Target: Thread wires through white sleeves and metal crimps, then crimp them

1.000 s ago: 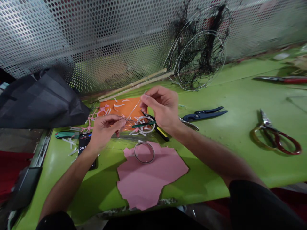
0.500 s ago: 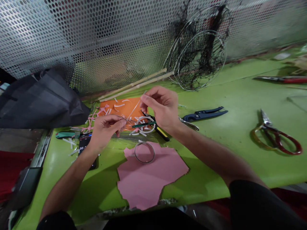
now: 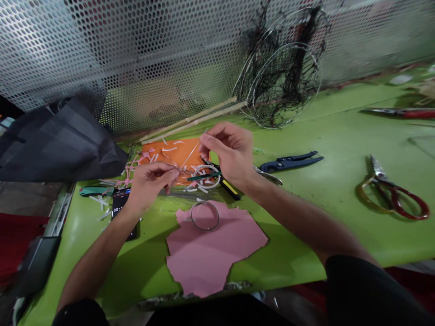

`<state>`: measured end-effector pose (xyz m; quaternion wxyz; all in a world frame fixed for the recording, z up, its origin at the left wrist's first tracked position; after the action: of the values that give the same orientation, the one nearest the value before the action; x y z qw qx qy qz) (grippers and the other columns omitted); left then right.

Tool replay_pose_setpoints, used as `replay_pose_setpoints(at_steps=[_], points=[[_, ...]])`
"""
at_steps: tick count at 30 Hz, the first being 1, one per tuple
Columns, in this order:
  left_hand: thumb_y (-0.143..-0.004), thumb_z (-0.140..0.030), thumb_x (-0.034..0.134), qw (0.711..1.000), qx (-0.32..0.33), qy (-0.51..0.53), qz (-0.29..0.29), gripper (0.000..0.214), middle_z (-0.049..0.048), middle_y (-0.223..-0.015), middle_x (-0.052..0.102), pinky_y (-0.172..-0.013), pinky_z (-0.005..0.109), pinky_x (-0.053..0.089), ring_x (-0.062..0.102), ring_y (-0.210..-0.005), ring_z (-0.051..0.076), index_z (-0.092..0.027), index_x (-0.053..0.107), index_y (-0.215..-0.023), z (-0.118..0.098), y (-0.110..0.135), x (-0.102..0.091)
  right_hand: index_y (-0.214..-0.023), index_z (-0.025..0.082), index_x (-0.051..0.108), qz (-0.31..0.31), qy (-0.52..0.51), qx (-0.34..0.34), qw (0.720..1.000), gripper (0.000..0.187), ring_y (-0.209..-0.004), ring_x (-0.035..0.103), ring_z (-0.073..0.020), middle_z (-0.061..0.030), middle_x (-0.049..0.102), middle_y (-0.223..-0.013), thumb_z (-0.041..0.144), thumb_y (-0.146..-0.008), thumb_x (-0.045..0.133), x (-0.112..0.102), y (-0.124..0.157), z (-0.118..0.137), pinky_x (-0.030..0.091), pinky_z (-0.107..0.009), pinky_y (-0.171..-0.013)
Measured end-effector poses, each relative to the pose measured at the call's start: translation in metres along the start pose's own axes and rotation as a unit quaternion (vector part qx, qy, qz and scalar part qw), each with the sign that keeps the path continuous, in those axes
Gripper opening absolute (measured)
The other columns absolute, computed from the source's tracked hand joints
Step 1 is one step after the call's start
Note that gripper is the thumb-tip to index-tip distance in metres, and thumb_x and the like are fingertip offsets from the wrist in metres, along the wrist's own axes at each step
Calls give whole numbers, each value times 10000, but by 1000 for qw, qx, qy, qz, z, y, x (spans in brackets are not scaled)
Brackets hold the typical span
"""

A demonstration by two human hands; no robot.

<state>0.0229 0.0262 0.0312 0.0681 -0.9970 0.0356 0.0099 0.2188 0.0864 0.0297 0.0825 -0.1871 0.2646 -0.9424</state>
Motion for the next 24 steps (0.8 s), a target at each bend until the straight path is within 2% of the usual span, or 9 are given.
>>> replay_pose_setpoints(at_steps=[12, 19, 24], points=[[-747, -247, 826, 1000, 1, 2, 7, 59, -17, -580, 688, -418, 158, 494, 565, -464, 66, -200, 810, -715, 1, 0, 0, -749, 200, 681, -14, -16, -3, 1000, 285, -479, 593, -66, 46, 681, -601, 409, -814, 864, 3, -1, 3, 495, -195, -444], [-773, -260, 834, 1000, -13, 2, 11, 50, -5, -637, 745, -462, 166, 547, 668, -514, 93, -214, 819, -783, 4, 1, -1, -756, 208, 702, -18, -15, 11, 1000, 300, -474, 593, -66, 45, 687, -602, 448, -791, 878, 3, -2, 0, 496, -196, -435], [-761, -246, 844, 1000, -17, 12, 19, 46, -7, -643, 752, -455, 166, 554, 680, -511, 95, -215, 816, -780, 5, 0, -1, -755, 203, 703, -23, -8, 8, 1000, 300, -467, 588, -61, 44, 688, -600, 444, -792, 877, 3, -3, 0, 495, -191, -430]])
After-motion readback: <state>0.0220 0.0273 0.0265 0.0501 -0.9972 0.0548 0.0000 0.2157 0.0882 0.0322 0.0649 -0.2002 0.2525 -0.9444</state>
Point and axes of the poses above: each hand's wrist, its own y-axis away from the middle knuckle, its own x-axis out of the palm, z = x × y, the point moved 1 cm from there along -y, towards the middle knuckle
